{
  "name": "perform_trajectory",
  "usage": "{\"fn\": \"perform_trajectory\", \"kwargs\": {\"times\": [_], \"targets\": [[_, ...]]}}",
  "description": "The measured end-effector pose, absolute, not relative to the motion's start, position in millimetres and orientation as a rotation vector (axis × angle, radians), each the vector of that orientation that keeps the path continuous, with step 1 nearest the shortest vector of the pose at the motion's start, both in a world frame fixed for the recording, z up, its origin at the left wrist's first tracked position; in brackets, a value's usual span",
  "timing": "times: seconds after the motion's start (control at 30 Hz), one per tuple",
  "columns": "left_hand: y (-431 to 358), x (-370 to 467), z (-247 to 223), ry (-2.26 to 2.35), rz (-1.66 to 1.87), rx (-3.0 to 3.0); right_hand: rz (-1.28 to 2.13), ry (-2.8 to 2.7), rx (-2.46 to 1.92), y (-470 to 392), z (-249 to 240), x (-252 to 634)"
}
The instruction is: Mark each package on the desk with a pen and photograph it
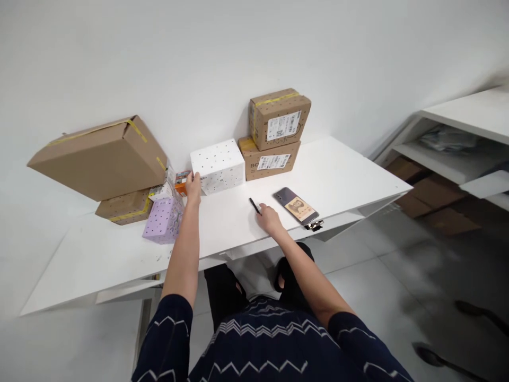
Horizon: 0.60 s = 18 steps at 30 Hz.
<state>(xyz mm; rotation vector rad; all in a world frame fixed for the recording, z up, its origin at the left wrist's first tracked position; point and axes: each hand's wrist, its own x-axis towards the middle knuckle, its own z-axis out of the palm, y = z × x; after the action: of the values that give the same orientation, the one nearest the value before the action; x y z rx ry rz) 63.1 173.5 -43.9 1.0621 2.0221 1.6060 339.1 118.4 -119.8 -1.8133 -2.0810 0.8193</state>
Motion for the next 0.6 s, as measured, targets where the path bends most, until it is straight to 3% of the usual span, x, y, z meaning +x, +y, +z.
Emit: {"fn": "perform_trajectory", "kwargs": {"times": [0.23, 0.43, 0.6], "targets": [[69.2, 93.3, -98.9, 1.61, 1.864, 0.881, 1.536, -0.963, -1.289, 112.6, -139.7, 365.8], [40.6, 105.0, -103.1, 1.398, 1.856, 0.538, 1.533, -0.647, -1.157, 118.6, -123.8, 358.8], [57.2, 103.4, -81.8, 1.569, 1.738, 0.575, 1.467, -0.86, -1.133, 116.5, -97.9, 350.0]]}}
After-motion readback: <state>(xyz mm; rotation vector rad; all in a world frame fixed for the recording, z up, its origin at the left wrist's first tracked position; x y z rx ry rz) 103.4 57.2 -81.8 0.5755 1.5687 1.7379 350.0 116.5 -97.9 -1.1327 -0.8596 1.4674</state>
